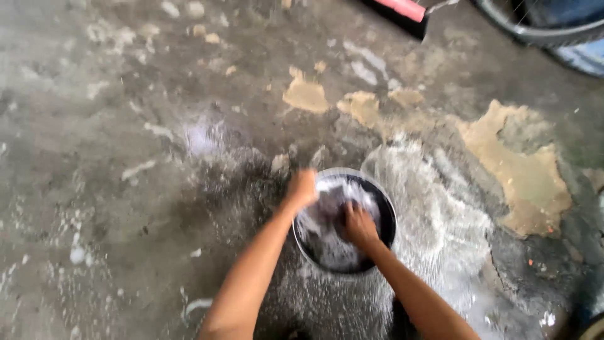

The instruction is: The person scrubs a concrete floor with a brush, repeatedly dipping it into a metal bowl of soapy water. The person moves the bowl and continues scrubbing different areas, including near a bicycle.

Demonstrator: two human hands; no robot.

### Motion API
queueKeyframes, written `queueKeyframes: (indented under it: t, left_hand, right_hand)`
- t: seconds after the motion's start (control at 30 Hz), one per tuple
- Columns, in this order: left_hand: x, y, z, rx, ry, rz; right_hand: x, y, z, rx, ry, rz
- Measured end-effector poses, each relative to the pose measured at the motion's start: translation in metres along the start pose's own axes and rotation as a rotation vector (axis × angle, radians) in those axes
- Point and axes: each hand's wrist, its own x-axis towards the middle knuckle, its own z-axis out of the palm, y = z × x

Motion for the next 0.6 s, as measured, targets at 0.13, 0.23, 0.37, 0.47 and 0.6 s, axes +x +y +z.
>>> queueKeyframes:
  t: [0.13,0.23,0.37,0.47,0.6]
  left_hand:
    - [-0.014,0.013,-0.067,0.070,0.052,-0.009]
    - [-0.011,-0.009,-0.085,-0.021,0.182,-0.042]
    - [-0.011,-0.086,-0.080,-0.062,0.282,-0.217]
    - [-0.019,-0.100,-0.088,-0.074,0.331,-0.296]
    - [0.003,-0.123,-0.067,0.002,0.353,-0.382]
  right_hand:
    - [0.055,-0.031,-0.048,0.735,-0.343,0.342]
    - [0.070,-0.042,-0.100,0.650,-0.351,0.212]
    - [0.088,-0.041,-0.135,0.198,-0.109,-0.125]
    - [0.101,-0.028,-0.165,0.034,-0.008,-0.281]
    - [0.099,-0.007,-0.233,0.035,-0.184,-0.379]
